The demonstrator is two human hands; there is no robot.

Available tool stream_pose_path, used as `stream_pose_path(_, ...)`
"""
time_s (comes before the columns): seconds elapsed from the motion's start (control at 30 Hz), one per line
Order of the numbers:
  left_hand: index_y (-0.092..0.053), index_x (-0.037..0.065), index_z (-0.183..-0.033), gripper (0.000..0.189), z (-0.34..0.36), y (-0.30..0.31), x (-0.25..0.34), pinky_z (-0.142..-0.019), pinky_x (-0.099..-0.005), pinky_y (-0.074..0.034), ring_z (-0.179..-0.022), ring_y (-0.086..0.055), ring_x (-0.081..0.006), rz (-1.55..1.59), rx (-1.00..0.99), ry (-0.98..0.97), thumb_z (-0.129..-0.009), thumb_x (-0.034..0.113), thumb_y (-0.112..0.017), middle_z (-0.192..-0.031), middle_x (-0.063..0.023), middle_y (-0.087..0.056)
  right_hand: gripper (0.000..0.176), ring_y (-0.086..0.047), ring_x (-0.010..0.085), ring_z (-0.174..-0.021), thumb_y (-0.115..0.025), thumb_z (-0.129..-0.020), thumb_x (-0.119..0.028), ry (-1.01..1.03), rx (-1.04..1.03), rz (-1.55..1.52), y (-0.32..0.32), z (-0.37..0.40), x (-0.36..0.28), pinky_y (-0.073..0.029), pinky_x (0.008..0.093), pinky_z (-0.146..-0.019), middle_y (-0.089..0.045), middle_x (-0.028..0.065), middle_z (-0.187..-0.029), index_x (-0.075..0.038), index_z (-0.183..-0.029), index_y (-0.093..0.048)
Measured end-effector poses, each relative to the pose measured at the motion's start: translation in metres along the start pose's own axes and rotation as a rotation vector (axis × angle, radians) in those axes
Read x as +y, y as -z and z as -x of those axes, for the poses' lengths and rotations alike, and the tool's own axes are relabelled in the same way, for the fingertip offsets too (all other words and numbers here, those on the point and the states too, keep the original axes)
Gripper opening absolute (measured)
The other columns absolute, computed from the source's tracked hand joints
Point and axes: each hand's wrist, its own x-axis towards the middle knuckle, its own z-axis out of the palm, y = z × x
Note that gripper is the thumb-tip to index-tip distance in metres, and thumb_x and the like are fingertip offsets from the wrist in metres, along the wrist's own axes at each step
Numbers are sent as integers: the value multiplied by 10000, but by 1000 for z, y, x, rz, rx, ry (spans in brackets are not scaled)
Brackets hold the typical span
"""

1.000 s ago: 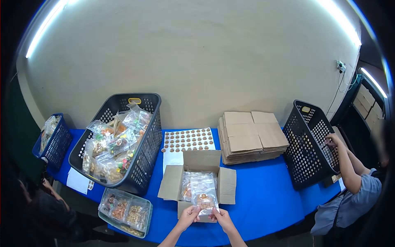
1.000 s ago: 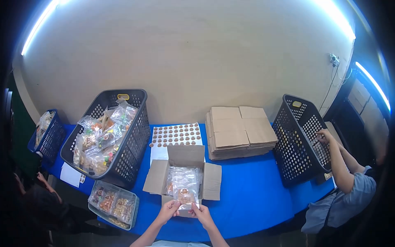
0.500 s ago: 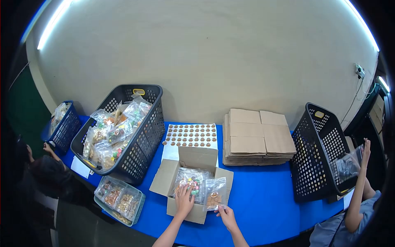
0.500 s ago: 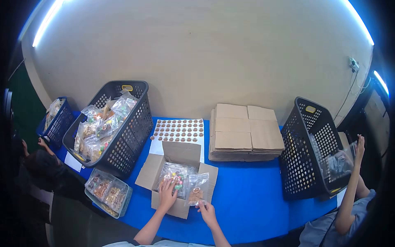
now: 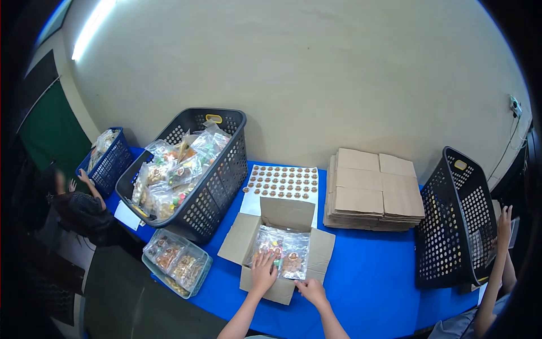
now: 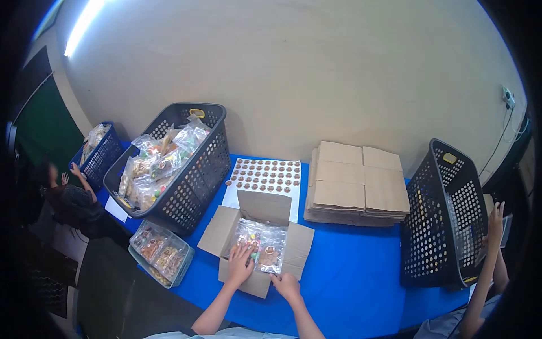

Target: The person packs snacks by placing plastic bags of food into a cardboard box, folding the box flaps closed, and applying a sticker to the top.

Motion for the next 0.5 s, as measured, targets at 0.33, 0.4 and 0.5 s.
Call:
stream_pose_path(0.33, -479, 141, -1249, 478, 12, 7, -5, -1015, -437, -231, -1283, -303, -279, 22, -47, -24, -781, 229, -524, -1345, -89, -403, 337, -535, 319, -914, -693, -674, -200, 522, 526, 102, -8, -37, -37, -425, 382, -763, -569, 148, -939, -38, -945, -575)
stream_pose_path(0.4, -468, 118, -1253, 485, 12, 7, -5, -1010, -451, -228, -1285, -292, -292, 2, -61, -41, -783, 229, -516, -1344, -102, -398, 391, -490, 296, -959, -691, -650, -193, 405, 447, 242, -24, -35, -41, -354, 413, -817, -532, 133, -973, -62, -994, -558)
stream_pose_path(0.5, -445, 92, -1263, 502, 16, 9, -8, -1004, -465, -227, -1287, -275, -308, -41, -90, -75, -783, 226, -504, -1350, -118, -381, 382, -486, 249, -927, -676, -655, -237, 399, 563, 379, -51, -38, -40, -295, 439, -821, -523, 95, -939, -86, -989, -569)
